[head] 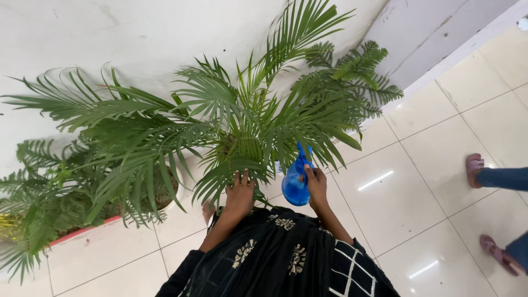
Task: The person uses a blue spray bottle to mist the leaves of several potted plants. They move between different plants, spraying the foliage and occasionally adjusting the leaves with their hands.
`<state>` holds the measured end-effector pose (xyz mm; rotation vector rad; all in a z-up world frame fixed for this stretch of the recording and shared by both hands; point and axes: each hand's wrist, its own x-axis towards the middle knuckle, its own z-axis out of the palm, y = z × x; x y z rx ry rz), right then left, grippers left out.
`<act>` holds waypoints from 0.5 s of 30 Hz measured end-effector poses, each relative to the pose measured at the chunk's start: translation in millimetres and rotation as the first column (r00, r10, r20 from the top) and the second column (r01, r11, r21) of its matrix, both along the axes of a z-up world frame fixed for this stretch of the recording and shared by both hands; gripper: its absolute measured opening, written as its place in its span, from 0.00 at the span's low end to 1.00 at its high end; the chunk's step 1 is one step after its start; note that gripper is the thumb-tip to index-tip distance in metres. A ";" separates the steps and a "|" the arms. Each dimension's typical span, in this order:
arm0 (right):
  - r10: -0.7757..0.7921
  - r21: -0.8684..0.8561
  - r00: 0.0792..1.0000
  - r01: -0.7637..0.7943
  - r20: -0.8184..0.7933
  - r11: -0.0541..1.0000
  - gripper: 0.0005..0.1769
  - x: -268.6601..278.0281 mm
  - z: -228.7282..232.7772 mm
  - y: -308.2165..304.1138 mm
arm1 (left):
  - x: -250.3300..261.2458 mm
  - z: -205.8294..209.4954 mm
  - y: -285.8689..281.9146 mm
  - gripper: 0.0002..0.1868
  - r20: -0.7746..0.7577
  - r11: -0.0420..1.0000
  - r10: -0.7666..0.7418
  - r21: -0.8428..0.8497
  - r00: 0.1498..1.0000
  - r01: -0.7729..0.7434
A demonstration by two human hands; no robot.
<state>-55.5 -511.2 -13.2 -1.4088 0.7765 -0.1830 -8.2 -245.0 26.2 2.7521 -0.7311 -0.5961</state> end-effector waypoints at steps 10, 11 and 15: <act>-0.071 -0.028 0.996 0.073 0.056 0.997 0.18 -3.4 -17.5 -3.7 | 4.0 2.6 4.5 0.38 0.023 0.999 0.003 -0.035 1.000 -0.002; -0.065 -0.031 0.997 0.066 0.049 0.997 0.18 -4.2 -18.7 -2.3 | 1.8 2.0 6.4 0.37 0.040 0.999 0.004 -0.033 0.999 -0.003; -0.041 -0.042 0.997 0.044 0.067 0.998 0.19 -3.5 -14.8 3.5 | -1.2 1.6 14.3 0.38 0.046 1.000 -0.006 -0.023 0.999 0.007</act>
